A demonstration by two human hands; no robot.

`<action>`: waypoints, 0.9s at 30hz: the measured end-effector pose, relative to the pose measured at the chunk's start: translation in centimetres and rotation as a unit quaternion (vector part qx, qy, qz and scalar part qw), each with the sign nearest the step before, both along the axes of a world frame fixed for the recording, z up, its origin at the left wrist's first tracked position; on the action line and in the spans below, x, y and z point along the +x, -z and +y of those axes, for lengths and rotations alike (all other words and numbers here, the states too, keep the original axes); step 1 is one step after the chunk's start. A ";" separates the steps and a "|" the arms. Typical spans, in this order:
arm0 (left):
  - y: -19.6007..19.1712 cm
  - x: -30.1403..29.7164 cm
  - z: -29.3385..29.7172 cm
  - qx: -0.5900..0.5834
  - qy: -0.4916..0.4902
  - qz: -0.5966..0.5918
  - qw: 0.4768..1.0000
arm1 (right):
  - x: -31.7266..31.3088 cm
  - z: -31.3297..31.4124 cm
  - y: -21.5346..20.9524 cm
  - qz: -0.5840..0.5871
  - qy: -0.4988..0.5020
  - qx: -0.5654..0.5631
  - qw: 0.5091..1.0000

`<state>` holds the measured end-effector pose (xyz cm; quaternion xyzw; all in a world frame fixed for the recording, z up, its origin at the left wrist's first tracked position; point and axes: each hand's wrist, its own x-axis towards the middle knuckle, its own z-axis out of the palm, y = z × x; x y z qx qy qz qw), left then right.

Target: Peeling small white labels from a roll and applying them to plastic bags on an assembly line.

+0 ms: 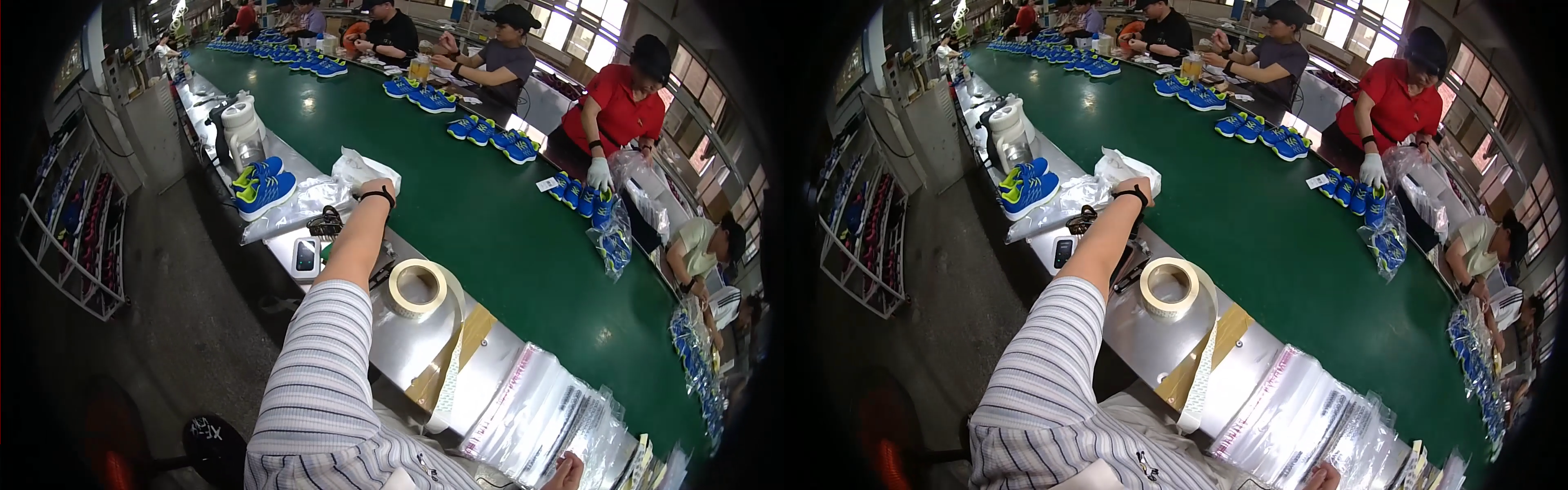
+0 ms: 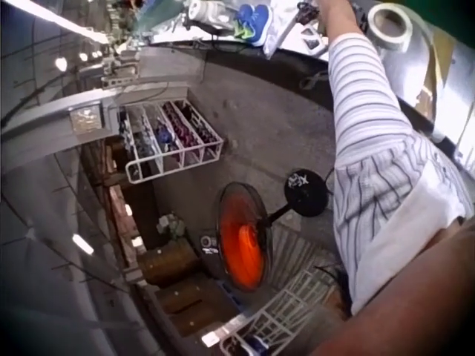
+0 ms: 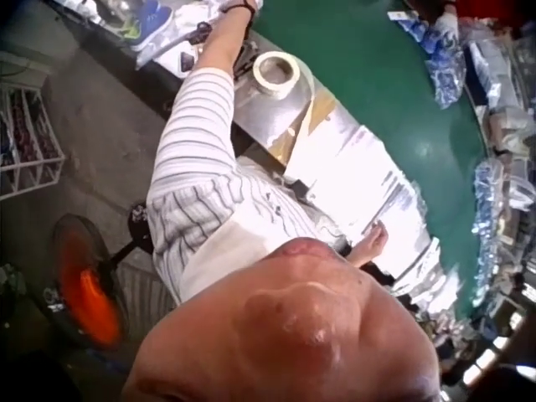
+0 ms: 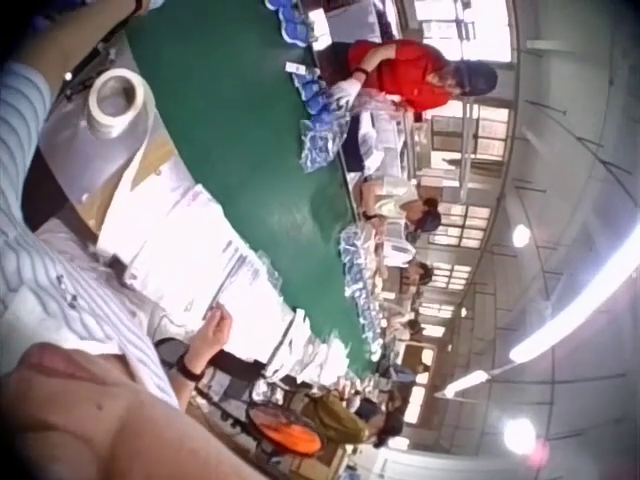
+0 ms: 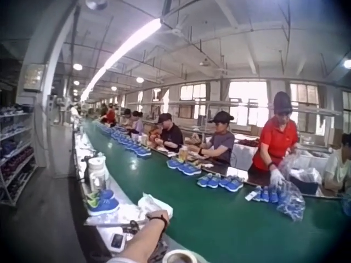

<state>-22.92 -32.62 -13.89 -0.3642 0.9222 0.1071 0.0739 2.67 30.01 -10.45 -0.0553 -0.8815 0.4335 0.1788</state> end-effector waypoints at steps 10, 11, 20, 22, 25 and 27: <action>-1.9 3.7 -3.6 -0.181 0.154 0.324 0.916 | -2.8 -2.4 0.3 0.026 -0.087 0.003 0.996; -2.2 5.0 -5.5 -0.223 0.204 0.332 0.894 | -3.1 -2.5 0.5 0.016 -0.091 -0.002 0.996; -3.5 23.6 -12.2 -0.288 0.208 0.307 0.883 | -3.7 -2.1 4.5 -0.019 -0.126 -0.062 0.990; -1.7 26.0 -13.0 -0.286 0.198 0.210 0.914 | -3.3 -3.1 3.6 -0.001 -0.124 -0.048 0.991; -0.4 28.6 -12.7 -0.272 0.166 0.137 0.938 | -2.9 -2.9 3.1 0.001 -0.133 -0.048 0.990; -0.2 29.5 -11.8 -0.284 0.152 0.158 0.933 | -2.4 -3.0 2.6 -0.001 -0.126 -0.048 0.991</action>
